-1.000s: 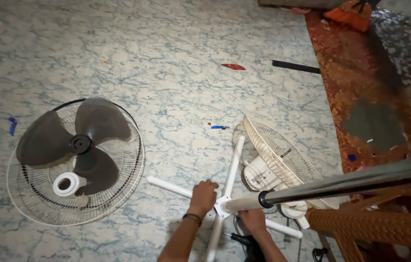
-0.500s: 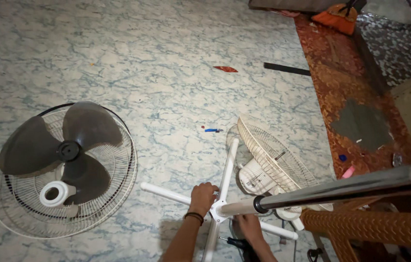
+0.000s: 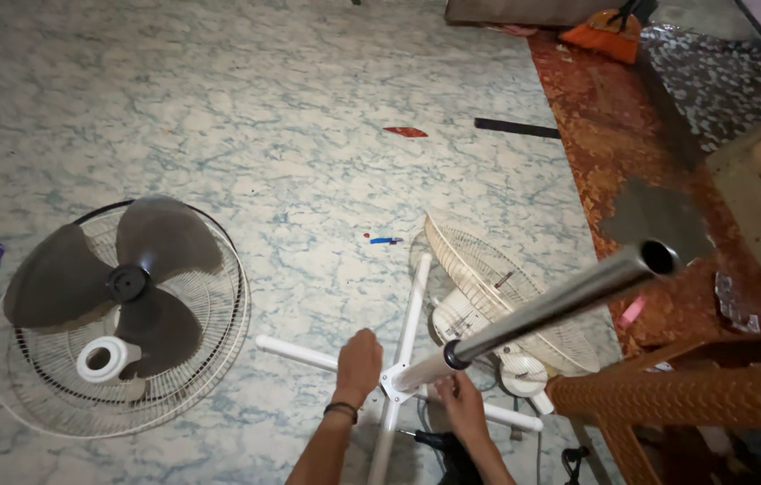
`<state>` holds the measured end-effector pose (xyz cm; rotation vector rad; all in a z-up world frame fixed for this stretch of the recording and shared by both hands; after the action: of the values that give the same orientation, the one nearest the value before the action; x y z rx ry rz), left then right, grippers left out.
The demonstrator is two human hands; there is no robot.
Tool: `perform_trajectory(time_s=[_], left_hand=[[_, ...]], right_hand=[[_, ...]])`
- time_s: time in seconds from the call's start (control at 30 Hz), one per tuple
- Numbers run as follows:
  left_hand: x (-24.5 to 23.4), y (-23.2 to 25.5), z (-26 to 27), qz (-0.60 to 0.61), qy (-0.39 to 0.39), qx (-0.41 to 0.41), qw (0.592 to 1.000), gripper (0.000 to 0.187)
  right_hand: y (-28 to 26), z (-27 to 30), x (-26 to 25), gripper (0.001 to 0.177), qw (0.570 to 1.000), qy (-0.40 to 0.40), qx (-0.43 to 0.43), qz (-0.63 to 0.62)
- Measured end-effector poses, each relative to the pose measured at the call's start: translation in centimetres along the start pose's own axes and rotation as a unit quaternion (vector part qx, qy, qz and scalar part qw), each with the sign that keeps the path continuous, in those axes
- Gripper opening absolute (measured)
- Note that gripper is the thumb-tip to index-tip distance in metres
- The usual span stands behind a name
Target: The person assembles a standing fan by inserting a metal pole into a white plastic base and securing it with a screw. They use a screwdriver to tighten the connection and ensure the stand is stable.
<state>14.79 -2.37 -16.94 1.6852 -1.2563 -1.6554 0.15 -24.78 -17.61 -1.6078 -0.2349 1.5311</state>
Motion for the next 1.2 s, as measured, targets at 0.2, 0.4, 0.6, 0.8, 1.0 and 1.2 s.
perform_trajectory(time_s=[0.2,0.4,0.6,0.8,1.0,1.2], left_hand=[[-3.2,-0.1,6.4,0.064,0.048,-0.202,0.976,0.031],[-0.1,2.0,12.8,-0.006,-0.034,-0.242,0.97,0.04],[1.7,5.3,16.7,-0.13,-0.03,-0.116,0.984,0.055],[2.8,3.7,17.5,-0.095,-0.04,-0.131,0.986,0.029],[0.6,4.9,16.4,-0.09,-0.031,-0.074,0.993,0.038],[0.3,4.9,15.1,-0.134,-0.067,-0.085,0.985,0.045]], right_hand=[[-2.5,0.3,-2.7,0.032,0.999,-0.021,-0.026,0.013],[-0.7,3.1,-5.0,0.044,0.965,0.012,-0.116,0.236],[2.4,4.7,-5.4,0.046,0.944,0.02,-0.134,0.3],[2.8,5.7,-5.5,0.046,0.946,0.03,-0.128,0.295],[3.0,7.3,-5.1,0.05,0.95,0.022,-0.135,0.28],[3.0,7.2,-5.3,0.047,0.961,0.018,-0.133,0.242]])
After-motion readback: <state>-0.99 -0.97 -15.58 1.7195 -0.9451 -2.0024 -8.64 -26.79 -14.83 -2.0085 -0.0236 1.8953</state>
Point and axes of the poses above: each hand's wrist, its own z-axis away from the middle knuckle, its own x-axis out of the palm, y = z × x, the point moved 9 cm from there along -z, towards the middle knuckle, and after that the axes turned 12 degrees about z, right-handed, at the moved point
